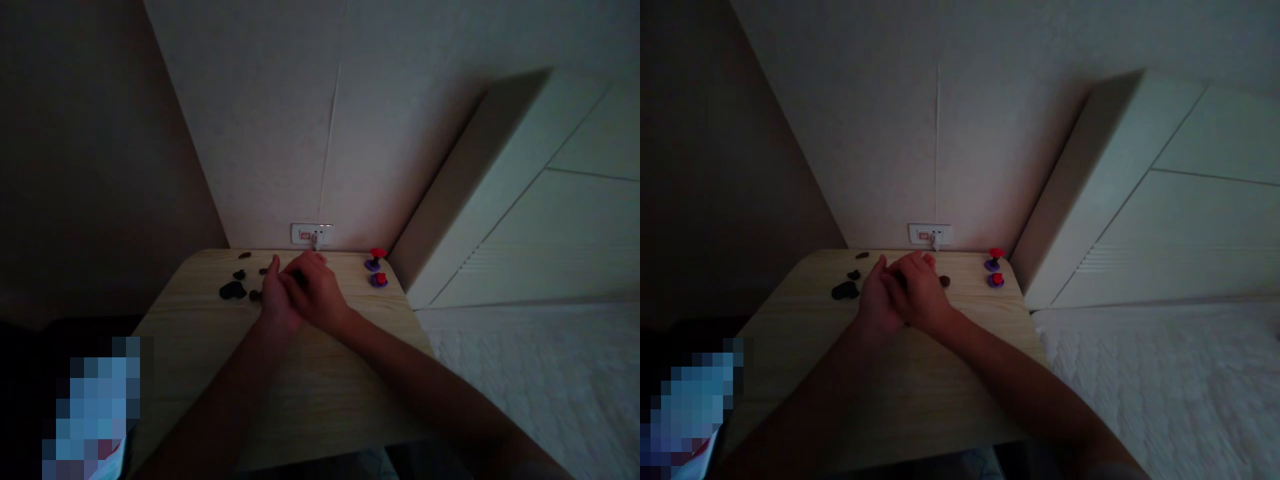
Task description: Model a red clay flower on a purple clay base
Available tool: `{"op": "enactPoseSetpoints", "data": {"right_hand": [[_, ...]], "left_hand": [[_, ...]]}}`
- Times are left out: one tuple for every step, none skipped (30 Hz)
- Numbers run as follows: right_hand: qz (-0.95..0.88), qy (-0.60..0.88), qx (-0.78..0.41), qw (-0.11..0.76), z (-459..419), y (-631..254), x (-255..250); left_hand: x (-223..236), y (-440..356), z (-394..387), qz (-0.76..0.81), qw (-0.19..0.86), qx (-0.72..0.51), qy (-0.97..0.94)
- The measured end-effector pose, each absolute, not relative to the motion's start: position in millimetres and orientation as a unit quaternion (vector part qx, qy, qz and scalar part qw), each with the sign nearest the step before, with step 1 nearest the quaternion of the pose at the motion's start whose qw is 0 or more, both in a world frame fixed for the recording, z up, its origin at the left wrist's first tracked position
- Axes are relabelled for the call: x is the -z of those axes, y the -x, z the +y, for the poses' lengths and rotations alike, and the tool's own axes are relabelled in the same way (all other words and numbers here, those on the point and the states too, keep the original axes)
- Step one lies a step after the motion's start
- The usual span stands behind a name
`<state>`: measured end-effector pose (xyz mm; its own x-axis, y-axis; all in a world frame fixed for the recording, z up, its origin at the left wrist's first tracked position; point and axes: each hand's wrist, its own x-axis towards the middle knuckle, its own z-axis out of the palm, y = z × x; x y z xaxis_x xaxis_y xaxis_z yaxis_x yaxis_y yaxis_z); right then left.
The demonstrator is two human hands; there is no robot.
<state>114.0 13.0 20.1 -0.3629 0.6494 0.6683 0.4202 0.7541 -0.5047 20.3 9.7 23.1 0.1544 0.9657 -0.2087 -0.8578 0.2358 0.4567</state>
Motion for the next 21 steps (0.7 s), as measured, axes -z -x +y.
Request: {"op": "enactPoseSetpoints", "data": {"right_hand": [[-0.818, 0.328, -0.123, 0.457, 14, -110, -20], [-0.819, 0.331, -0.121, 0.454, 15, -106, -20], [-0.820, 0.334, -0.117, 0.450, 16, -104, -20], [-0.823, 0.336, -0.109, 0.445, 17, -101, -19], [-0.828, 0.340, -0.096, 0.435, 19, -99, -18], [-0.834, 0.347, -0.079, 0.422, 20, -97, -18], [-0.838, 0.357, -0.062, 0.408, 22, -95, -17], [-0.841, 0.368, -0.046, 0.393, 24, -94, -17], [-0.841, 0.383, -0.031, 0.382, 26, -92, -16], [-0.837, 0.396, -0.021, 0.376, 27, -90, -16], [-0.833, 0.405, -0.015, 0.375, 29, -89, -15], [-0.831, 0.408, -0.014, 0.378, 30, -89, -14], [-0.833, 0.404, -0.016, 0.378, 31, -89, -13], [-0.839, 0.395, -0.024, 0.373, 31, -89, -11], [-0.849, 0.385, -0.033, 0.361, 32, -90, -10], [-0.858, 0.379, -0.040, 0.345, 32, -92, -10], [-0.866, 0.375, -0.042, 0.327, 32, -94, -9], [-0.874, 0.373, -0.040, 0.308, 32, -96, -9], [-0.881, 0.373, -0.035, 0.291, 32, -98, -9], [-0.886, 0.371, -0.028, 0.277, 33, -99, -8], [-0.891, 0.367, -0.023, 0.266, 33, -101, -8]], "left_hand": [[-26, -18, 14, 0.241, 0.745, -0.614, -0.101], [-27, -16, 18, 0.251, 0.738, -0.620, -0.089], [-26, -13, 21, 0.260, 0.733, -0.622, -0.085], [-23, -11, 24, 0.269, 0.732, -0.620, -0.089], [-19, -10, 26, 0.277, 0.732, -0.614, -0.099], [-13, -8, 27, 0.286, 0.731, -0.609, -0.114], [-7, -8, 28, 0.297, 0.723, -0.609, -0.132], [0, -9, 28, 0.307, 0.706, -0.619, -0.158], [5, -11, 28, 0.318, 0.682, -0.631, -0.190], [9, -13, 27, 0.323, 0.662, -0.637, -0.227], [11, -16, 25, 0.325, 0.643, -0.642, -0.264], [12, -18, 24, 0.324, 0.629, -0.641, -0.297], [11, -20, 22, 0.322, 0.618, -0.640, -0.324], [9, -22, 20, 0.324, 0.605, -0.642, -0.340], [6, -23, 18, 0.328, 0.593, -0.647, -0.350], [3, -23, 16, 0.334, 0.580, -0.652, -0.357], [1, -23, 13, 0.342, 0.570, -0.653, -0.362], [-2, -21, 11, 0.347, 0.569, -0.649, -0.367], [-4, -20, 9, 0.347, 0.581, -0.637, -0.370], [-5, -19, 7, 0.345, 0.601, -0.619, -0.370], [-5, -17, 5, 0.340, 0.623, -0.603, -0.365]]}}
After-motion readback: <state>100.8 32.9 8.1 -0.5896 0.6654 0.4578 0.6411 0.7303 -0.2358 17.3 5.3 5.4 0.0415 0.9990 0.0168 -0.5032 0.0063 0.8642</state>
